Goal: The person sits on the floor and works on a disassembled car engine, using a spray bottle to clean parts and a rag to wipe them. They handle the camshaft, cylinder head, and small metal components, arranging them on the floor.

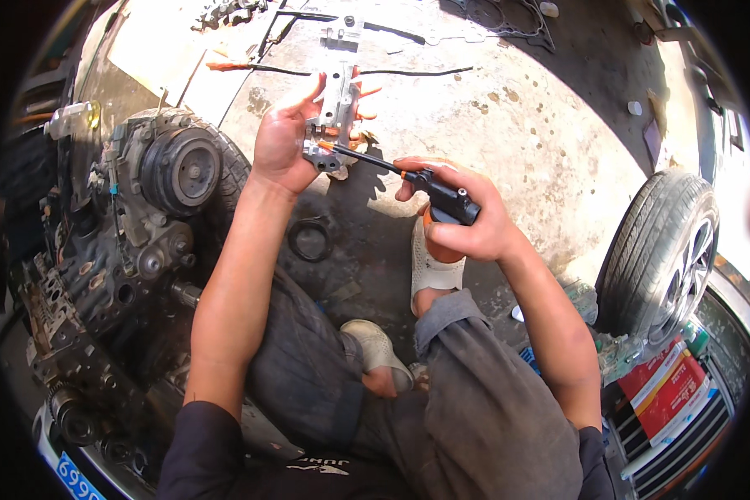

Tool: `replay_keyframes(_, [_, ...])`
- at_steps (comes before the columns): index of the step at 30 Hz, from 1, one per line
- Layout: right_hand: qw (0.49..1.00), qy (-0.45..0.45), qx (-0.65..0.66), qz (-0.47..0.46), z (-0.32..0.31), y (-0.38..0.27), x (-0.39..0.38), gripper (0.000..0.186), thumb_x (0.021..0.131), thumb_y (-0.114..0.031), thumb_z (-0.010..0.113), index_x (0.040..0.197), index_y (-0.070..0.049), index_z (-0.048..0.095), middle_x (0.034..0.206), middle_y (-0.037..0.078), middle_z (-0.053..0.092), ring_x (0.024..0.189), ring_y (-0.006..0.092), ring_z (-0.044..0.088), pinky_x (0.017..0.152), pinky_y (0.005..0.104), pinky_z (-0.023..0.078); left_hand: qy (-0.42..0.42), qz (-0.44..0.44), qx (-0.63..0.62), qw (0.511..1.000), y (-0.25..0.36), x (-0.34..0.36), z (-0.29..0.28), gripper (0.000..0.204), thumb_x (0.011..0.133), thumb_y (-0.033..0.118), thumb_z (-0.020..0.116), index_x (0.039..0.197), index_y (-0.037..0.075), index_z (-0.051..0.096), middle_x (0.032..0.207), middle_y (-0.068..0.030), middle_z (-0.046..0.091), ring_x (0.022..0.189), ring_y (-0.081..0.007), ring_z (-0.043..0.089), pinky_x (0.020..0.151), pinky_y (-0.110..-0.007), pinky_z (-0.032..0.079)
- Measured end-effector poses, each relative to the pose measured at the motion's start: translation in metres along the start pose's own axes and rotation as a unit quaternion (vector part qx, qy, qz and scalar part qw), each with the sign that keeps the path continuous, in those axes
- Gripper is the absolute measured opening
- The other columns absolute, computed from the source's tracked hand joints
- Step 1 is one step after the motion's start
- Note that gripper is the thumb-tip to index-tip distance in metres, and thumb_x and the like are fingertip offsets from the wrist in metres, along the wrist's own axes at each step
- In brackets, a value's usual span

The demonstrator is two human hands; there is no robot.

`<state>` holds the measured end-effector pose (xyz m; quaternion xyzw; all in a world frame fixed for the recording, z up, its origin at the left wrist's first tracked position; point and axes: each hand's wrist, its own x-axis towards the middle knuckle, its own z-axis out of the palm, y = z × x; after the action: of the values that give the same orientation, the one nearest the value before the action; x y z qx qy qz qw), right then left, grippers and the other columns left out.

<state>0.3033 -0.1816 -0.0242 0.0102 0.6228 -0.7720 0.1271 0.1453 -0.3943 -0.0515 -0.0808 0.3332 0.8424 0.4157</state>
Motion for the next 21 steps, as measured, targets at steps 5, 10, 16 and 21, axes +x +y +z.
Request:
replay_keyframes(5, [0.995, 0.046, 0.077, 0.041, -0.001, -0.01, -0.002, 0.072, 0.074, -0.007, 0.064, 0.144, 0.003, 0.048, 0.118, 0.013, 0.065, 0.11, 0.0214, 0.063, 0.091, 0.0332, 0.05, -0.077, -0.04, -0.037, 0.996, 0.003, 0.0, -0.006, 0.043, 0.105, 0.02, 0.041, 0.135, -0.009, 0.05, 0.123, -0.0213, 0.065, 0.101, -0.0284, 0.068, 0.089, -0.041, 0.057])
replay_keyframes(10, [1.0, 0.013, -0.007, -0.022, 0.008, -0.004, 0.002, 0.068, 0.072, -0.006, 0.065, 0.138, 0.005, 0.052, 0.116, 0.014, 0.066, 0.105, 0.02, 0.064, 0.084, 0.0298, 0.053, -0.052, -0.025, -0.045, 0.997, -0.001, 0.002, -0.008, 0.043, 0.105, 0.021, 0.04, 0.135, -0.009, 0.05, 0.12, -0.0229, 0.066, 0.097, -0.0326, 0.069, 0.087, -0.048, 0.058])
replay_keyframes(16, [0.998, -0.023, 0.04, 0.045, 0.005, -0.005, 0.005, 0.071, 0.071, -0.007, 0.064, 0.14, 0.005, 0.051, 0.112, 0.013, 0.066, 0.104, 0.0191, 0.064, 0.085, 0.0296, 0.053, -0.09, -0.055, -0.116, 0.988, -0.004, 0.002, -0.014, 0.041, 0.104, 0.017, 0.041, 0.134, -0.009, 0.05, 0.117, -0.0211, 0.066, 0.099, -0.0313, 0.068, 0.085, -0.047, 0.057])
replay_keyframes(21, [0.986, 0.023, 0.124, 0.106, 0.004, -0.013, 0.0, 0.075, 0.069, -0.004, 0.06, 0.142, 0.005, 0.049, 0.112, 0.013, 0.066, 0.108, 0.0226, 0.064, 0.085, 0.0317, 0.054, -0.039, -0.056, -0.036, 0.997, 0.0, -0.001, -0.006, 0.039, 0.103, 0.017, 0.042, 0.129, -0.01, 0.053, 0.107, -0.0207, 0.069, 0.092, -0.0292, 0.069, 0.079, -0.046, 0.059])
